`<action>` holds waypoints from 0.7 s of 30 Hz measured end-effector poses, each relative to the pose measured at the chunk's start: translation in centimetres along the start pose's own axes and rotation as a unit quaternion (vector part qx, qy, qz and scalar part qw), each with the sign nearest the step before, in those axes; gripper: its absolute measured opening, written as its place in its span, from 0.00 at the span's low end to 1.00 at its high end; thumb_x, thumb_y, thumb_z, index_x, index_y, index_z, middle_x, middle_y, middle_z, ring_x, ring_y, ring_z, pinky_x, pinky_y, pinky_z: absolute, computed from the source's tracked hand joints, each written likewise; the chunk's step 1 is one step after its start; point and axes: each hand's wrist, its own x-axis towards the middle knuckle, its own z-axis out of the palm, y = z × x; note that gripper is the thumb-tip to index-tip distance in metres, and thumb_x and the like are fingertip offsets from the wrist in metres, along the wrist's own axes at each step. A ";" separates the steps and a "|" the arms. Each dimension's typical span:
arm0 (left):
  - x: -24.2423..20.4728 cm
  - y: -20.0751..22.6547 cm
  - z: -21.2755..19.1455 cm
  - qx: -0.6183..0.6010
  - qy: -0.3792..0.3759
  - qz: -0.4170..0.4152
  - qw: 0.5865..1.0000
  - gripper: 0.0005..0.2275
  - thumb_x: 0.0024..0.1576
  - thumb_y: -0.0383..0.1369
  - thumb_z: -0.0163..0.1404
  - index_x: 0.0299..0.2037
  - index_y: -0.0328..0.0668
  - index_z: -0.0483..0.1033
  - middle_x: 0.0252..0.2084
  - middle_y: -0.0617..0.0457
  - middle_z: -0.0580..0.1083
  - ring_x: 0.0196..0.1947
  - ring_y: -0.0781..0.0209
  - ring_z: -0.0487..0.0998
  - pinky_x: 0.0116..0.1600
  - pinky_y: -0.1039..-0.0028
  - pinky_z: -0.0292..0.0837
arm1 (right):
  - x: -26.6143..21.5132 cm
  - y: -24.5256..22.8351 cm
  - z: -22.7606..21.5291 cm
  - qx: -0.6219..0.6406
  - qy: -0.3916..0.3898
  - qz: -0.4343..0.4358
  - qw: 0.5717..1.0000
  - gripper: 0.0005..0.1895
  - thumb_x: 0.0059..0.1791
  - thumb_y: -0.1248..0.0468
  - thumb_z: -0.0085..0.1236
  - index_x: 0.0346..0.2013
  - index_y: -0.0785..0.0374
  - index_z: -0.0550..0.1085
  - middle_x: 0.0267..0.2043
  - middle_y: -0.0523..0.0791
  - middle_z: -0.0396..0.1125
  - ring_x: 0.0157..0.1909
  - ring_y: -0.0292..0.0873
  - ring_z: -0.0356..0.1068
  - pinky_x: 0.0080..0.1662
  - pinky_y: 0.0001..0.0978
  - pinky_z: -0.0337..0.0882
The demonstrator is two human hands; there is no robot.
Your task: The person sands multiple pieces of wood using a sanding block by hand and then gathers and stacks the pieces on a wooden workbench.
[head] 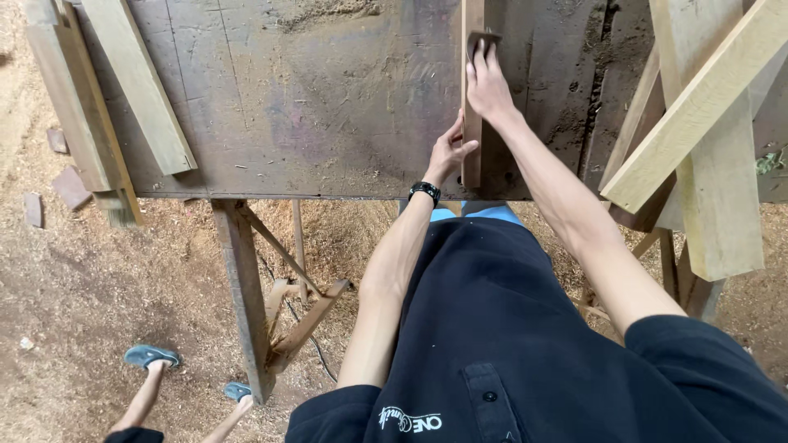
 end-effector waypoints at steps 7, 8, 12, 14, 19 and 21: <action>-0.5 -0.2 0.7 -0.050 0.015 0.051 0.997 0.38 0.55 0.21 0.57 0.76 0.50 0.53 0.66 0.42 0.72 0.64 0.56 0.73 0.65 0.69 0.71 | -8.6 0.6 0.3 -0.015 0.006 -0.105 0.994 0.30 0.63 0.61 0.39 0.73 0.81 0.50 0.73 0.76 0.41 0.74 0.78 0.46 0.73 0.57 0.56; -0.5 -0.4 0.6 -0.058 0.011 0.060 0.996 0.38 0.55 0.20 0.56 0.77 0.49 0.53 0.67 0.41 0.71 0.65 0.56 0.73 0.66 0.68 0.71 | -10.9 0.5 0.7 -0.008 -0.002 -0.104 0.995 0.30 0.61 0.61 0.39 0.73 0.79 0.50 0.72 0.76 0.42 0.74 0.78 0.47 0.72 0.57 0.57; 0.0 -0.6 0.5 -0.088 0.000 0.054 0.995 0.38 0.55 0.19 0.57 0.76 0.47 0.53 0.68 0.42 0.70 0.65 0.56 0.72 0.64 0.68 0.72 | -11.3 0.5 1.8 -0.014 -0.018 -0.071 0.997 0.29 0.62 0.61 0.40 0.73 0.77 0.51 0.72 0.76 0.41 0.73 0.80 0.45 0.73 0.58 0.56; 0.2 -0.2 0.5 -0.099 -0.010 0.049 0.994 0.40 0.53 0.20 0.59 0.75 0.48 0.52 0.67 0.44 0.70 0.63 0.57 0.72 0.62 0.69 0.73 | -7.1 0.4 1.8 -0.024 0.011 -0.069 0.997 0.31 0.62 0.61 0.40 0.74 0.80 0.49 0.73 0.78 0.37 0.72 0.82 0.44 0.72 0.59 0.55; -1.2 0.3 0.8 -0.104 0.033 0.022 0.994 0.36 0.56 0.21 0.58 0.75 0.46 0.56 0.66 0.43 0.72 0.61 0.57 0.74 0.63 0.70 0.71 | 0.2 -0.2 0.4 -0.089 -0.005 -0.055 0.995 0.31 0.62 0.59 0.40 0.74 0.77 0.50 0.73 0.76 0.36 0.72 0.82 0.44 0.72 0.58 0.55; -2.0 0.0 1.5 -0.125 0.037 0.027 0.991 0.35 0.57 0.22 0.58 0.75 0.45 0.57 0.66 0.43 0.72 0.60 0.57 0.75 0.63 0.70 0.72 | -2.0 0.1 0.0 -0.065 -0.007 -0.059 0.996 0.30 0.62 0.60 0.40 0.74 0.76 0.51 0.74 0.74 0.36 0.73 0.81 0.43 0.72 0.59 0.55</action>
